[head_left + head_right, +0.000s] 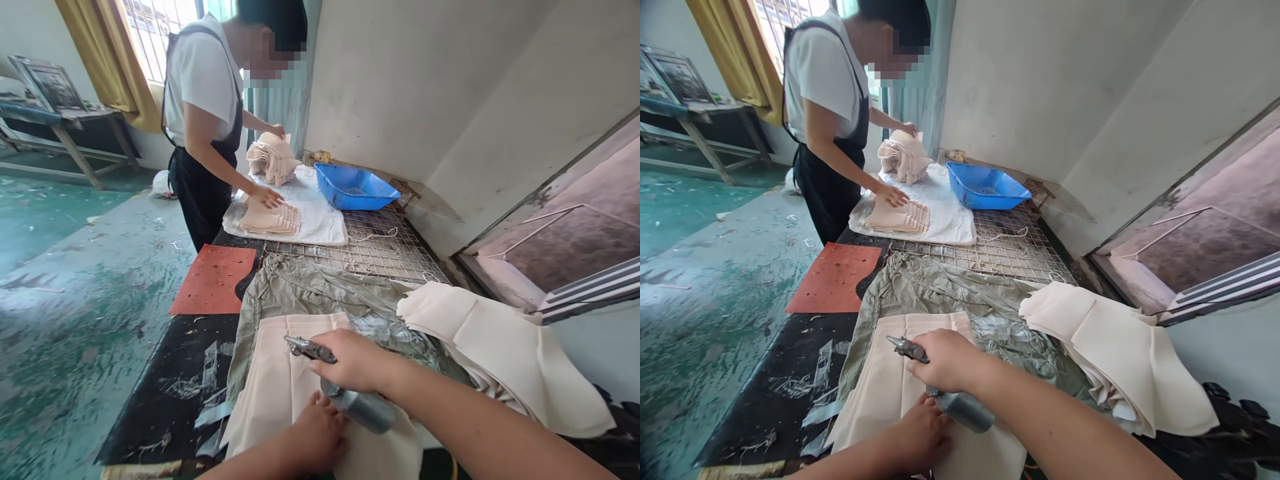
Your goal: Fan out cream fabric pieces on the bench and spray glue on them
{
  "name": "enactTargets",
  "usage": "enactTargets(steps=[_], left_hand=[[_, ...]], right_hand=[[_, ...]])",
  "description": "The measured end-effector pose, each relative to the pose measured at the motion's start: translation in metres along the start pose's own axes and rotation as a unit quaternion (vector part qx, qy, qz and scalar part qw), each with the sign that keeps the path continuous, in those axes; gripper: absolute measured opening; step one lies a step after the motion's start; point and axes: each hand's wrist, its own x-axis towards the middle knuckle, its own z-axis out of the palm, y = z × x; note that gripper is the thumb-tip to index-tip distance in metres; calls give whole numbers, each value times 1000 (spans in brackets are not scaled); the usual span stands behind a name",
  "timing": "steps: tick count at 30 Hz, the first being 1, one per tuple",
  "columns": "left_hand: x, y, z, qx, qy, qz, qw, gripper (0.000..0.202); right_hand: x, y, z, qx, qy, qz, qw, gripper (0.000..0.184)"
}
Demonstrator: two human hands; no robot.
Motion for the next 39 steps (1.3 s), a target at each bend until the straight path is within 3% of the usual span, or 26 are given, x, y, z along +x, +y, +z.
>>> enactTargets(steps=[5, 8, 16, 20, 26, 29, 39], left_hand=[[-2, 1, -3, -1, -3, 0, 1000, 51], [0, -1, -1, -9, -21, 12, 1000, 61], [3, -1, -4, -5, -36, -4, 999, 62], [2, 1, -9, -4, -50, -8, 999, 65], [2, 6, -15, -1, -67, -18, 998, 68], [2, 3, -13, -2, -65, -17, 998, 67], [3, -3, -5, -9, -39, 3, 999, 63]], right_hand=[[0, 13, 3, 8, 12, 25, 1000, 17], [-17, 37, 1, 23, 28, 74, 997, 18], [-65, 94, -10, 6, 65, 222, 973, 32], [-64, 91, -12, 4, 69, 228, 971, 34], [-31, 54, -11, 46, 57, 136, 988, 22], [-18, 48, -14, 71, 68, 110, 989, 20], [-39, 99, -26, 48, 112, 226, 966, 23]])
